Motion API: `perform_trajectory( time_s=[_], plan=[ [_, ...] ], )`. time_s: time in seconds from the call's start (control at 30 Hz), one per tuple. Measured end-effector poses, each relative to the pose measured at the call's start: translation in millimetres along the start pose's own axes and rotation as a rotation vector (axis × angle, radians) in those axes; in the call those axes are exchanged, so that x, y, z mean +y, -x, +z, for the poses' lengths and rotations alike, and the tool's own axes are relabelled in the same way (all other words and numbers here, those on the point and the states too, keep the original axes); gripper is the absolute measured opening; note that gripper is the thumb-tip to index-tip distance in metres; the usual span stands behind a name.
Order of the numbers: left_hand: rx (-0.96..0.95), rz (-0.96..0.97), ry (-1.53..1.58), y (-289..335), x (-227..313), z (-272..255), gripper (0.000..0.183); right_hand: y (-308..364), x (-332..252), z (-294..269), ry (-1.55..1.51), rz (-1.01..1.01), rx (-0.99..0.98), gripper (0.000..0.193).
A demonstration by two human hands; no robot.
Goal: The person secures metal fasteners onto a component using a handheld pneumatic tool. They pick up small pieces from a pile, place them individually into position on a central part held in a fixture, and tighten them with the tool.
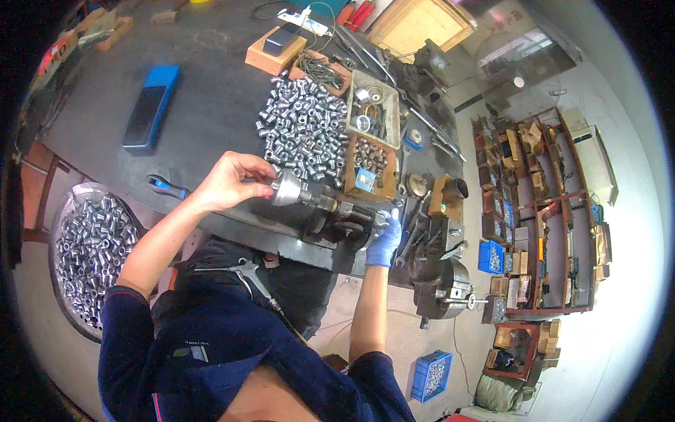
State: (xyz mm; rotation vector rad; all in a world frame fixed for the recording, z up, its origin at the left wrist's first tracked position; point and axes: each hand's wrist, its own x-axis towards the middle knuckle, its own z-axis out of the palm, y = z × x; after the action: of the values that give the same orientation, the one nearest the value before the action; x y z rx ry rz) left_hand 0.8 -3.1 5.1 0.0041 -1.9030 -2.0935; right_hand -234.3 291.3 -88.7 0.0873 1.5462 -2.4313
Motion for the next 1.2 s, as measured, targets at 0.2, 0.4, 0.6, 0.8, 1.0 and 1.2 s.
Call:
perform_trajectory(
  time_s=[0.2, 0.4, 0.6, 0.8, 1.0, 1.2],
  plan=[
    [0.028, 0.073, -0.078, 2, 5, 4, 0.018, 35, -7, -20, -0.145, 0.191, -0.151, 0.019],
    [0.018, -0.072, 0.077, -2, 4, 6, 0.015, -15, 0, 3, 0.083, 0.016, 0.035, 0.023],
    [0.006, -0.153, 0.055, -1, 6, 4, 0.019, -2, -71, 56, -0.123, -0.102, -0.200, 0.026],
    [0.020, -0.148, 0.186, 5, 2, 0, 0.020, 77, -89, 29, -0.294, -0.202, -0.465, 0.040],
    [0.021, -0.155, 0.244, 2, 4, 2, 0.020, 57, -26, -19, -0.242, 0.144, -0.273, 0.024],
    [0.062, -0.141, 0.062, 13, 15, -16, 0.020, -43, -27, 5, 0.036, -0.023, -0.096, 0.026]
  ],
)
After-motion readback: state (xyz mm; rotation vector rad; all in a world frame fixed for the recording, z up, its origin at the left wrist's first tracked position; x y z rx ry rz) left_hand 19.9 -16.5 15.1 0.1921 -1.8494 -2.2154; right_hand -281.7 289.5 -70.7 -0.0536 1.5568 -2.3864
